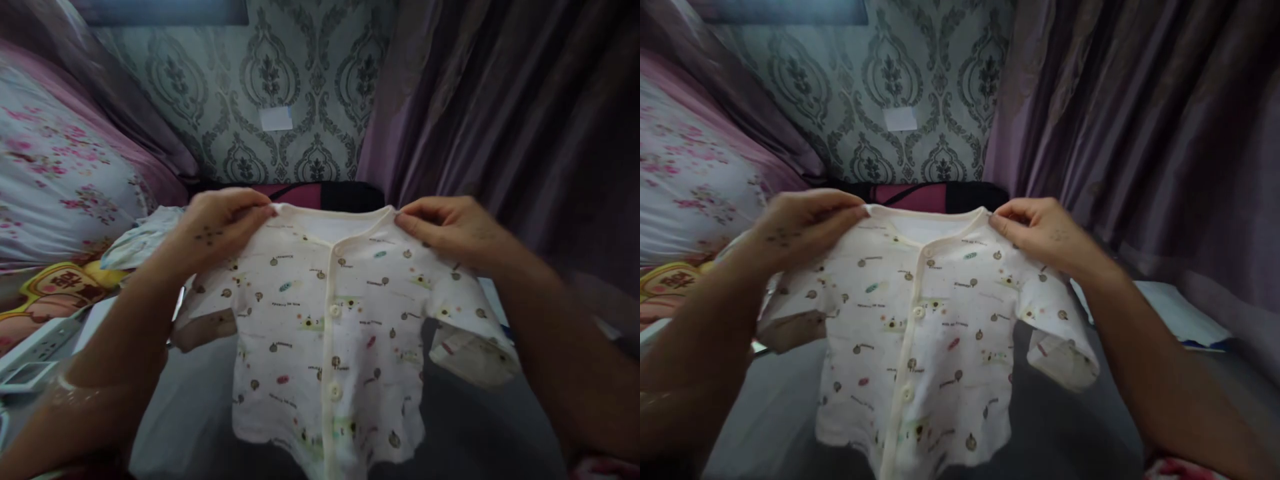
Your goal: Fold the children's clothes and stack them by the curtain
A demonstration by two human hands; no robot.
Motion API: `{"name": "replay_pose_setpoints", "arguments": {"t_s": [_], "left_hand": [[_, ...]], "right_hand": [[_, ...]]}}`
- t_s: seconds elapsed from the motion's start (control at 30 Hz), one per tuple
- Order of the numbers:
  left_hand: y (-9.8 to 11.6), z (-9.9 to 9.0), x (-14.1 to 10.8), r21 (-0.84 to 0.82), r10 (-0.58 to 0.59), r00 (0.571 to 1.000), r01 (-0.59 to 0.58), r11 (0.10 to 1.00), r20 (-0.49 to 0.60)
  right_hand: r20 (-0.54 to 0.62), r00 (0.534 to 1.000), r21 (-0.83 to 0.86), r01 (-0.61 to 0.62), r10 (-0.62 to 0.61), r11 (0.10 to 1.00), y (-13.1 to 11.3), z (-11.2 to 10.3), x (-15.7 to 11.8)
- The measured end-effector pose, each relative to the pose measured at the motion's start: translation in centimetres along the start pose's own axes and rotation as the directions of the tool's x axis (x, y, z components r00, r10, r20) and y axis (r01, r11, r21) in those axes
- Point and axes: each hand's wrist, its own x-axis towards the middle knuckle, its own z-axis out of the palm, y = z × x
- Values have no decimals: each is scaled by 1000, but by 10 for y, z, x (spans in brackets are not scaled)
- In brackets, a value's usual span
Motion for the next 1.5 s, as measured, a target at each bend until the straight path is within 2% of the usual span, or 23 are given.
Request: {"name": "replay_pose_setpoints", "arguments": {"t_s": [0.07,0.13,0.2,0.27,0.37,0.47,0.63,0.9,1.13,1.3,1.4,1.5], "left_hand": [[-26,37,3,0,-26,976,26,1000,217],[-53,82,-3,7,-17,937,15,1000,349],[-74,127,-15,55,-46,904,25,998,426],[-87,163,-28,123,-73,870,15,992,487],[-94,193,-40,222,-92,849,-31,974,520],[-98,203,-38,281,-122,831,-43,959,543],[-112,214,-22,329,-152,827,-42,943,542],[-142,236,10,356,-140,832,-74,932,538],[-161,250,36,370,-183,821,-36,928,540],[-164,259,45,386,-254,807,35,922,533],[-159,263,45,403,-309,792,87,911,527],[-149,262,44,484,-364,829,133,865,424]], "right_hand": [[154,985,-45,-68,75,997,33,26,9],[240,967,-135,-52,84,990,69,59,13],[273,954,-273,-49,126,961,100,94,9],[322,930,-405,-33,176,914,122,122,1],[384,886,-570,8,258,822,137,147,-9],[403,869,-632,38,286,774,144,155,-8],[384,876,-667,44,293,744,157,159,11],[423,864,-668,95,272,738,184,174,55],[417,868,-671,93,271,735,201,183,87],[408,867,-669,71,286,740,209,189,102],[370,866,-681,5,338,732,211,192,103],[252,910,-702,-63,330,710,205,196,96]]}}
